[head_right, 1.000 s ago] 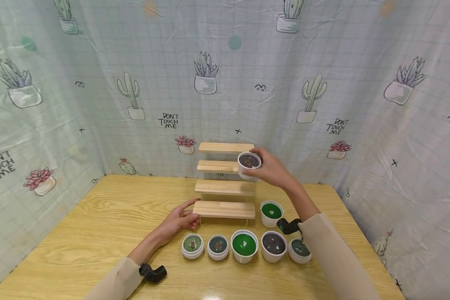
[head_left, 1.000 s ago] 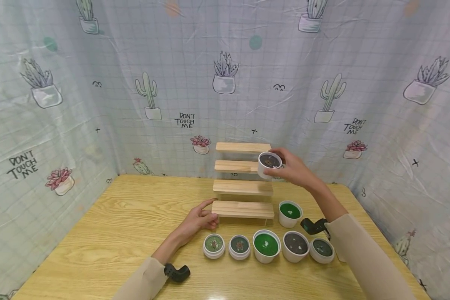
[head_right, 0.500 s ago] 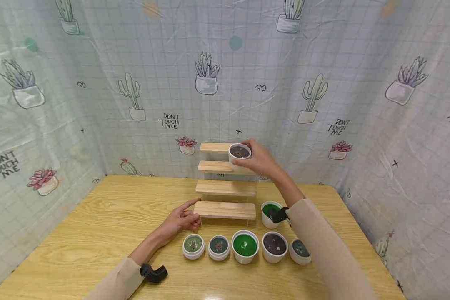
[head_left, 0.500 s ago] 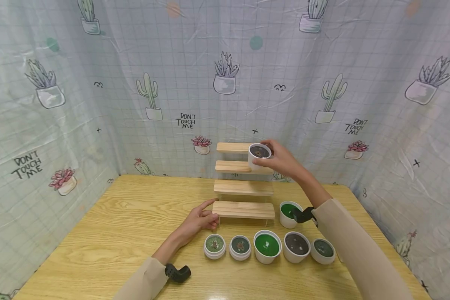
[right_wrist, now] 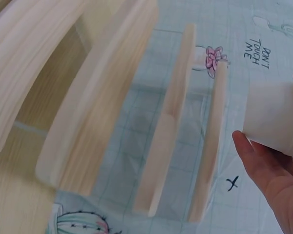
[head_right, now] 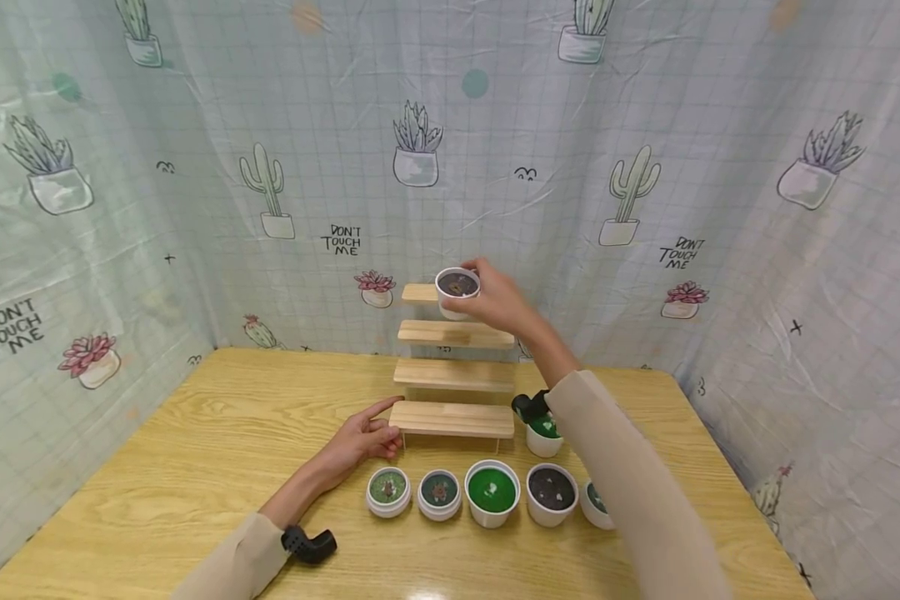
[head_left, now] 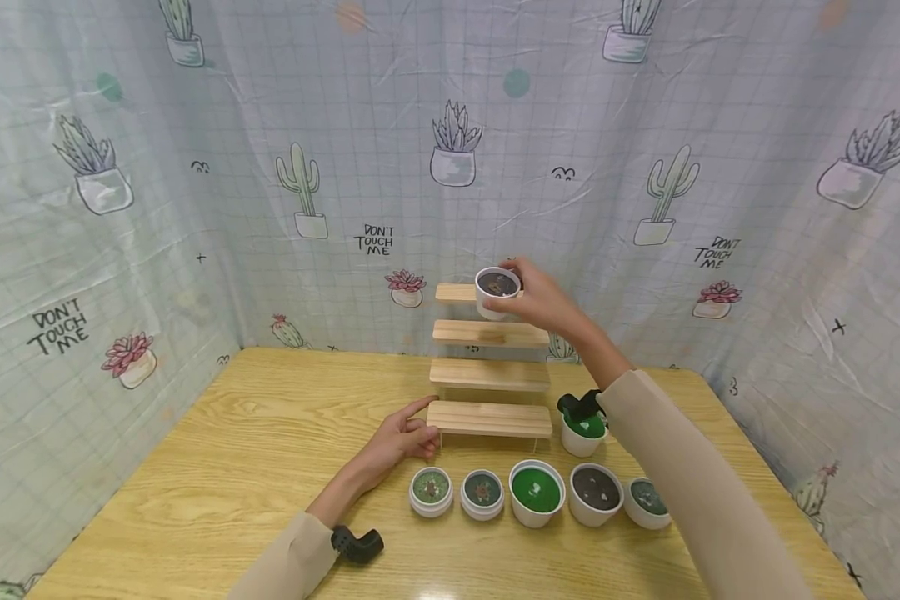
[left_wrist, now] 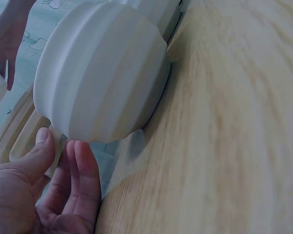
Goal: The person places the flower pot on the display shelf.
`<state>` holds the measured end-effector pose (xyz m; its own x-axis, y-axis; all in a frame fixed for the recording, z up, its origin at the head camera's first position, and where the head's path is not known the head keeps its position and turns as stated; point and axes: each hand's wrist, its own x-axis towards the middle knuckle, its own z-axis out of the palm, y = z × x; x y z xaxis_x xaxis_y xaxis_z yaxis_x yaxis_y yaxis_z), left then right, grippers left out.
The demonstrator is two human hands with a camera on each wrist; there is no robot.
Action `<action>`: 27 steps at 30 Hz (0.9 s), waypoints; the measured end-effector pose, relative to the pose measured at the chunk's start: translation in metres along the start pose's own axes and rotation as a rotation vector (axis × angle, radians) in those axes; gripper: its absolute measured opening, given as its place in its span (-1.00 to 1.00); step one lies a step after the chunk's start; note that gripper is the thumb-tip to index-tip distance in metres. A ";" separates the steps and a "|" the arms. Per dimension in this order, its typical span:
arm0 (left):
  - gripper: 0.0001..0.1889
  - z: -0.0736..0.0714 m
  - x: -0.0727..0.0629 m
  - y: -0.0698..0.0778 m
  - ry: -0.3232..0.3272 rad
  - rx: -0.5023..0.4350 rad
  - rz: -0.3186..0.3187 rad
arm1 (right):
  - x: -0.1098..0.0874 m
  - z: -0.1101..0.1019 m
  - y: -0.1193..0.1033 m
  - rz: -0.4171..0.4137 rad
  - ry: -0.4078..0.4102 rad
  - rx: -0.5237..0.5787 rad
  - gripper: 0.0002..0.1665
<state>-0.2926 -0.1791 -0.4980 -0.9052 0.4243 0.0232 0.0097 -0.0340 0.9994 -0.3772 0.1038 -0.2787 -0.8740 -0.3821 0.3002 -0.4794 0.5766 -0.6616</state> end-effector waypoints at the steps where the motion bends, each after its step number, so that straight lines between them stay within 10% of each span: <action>1: -0.23 0.000 0.000 0.000 -0.001 -0.001 0.000 | 0.002 0.001 -0.002 0.004 -0.001 0.009 -0.03; 27: -0.23 0.000 0.000 0.000 0.012 -0.016 -0.006 | 0.047 0.015 -0.006 0.080 0.020 0.085 -0.07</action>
<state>-0.2930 -0.1791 -0.4976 -0.9103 0.4136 0.0170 -0.0022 -0.0459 0.9989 -0.4143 0.0719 -0.2710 -0.9111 -0.3224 0.2568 -0.4000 0.5412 -0.7397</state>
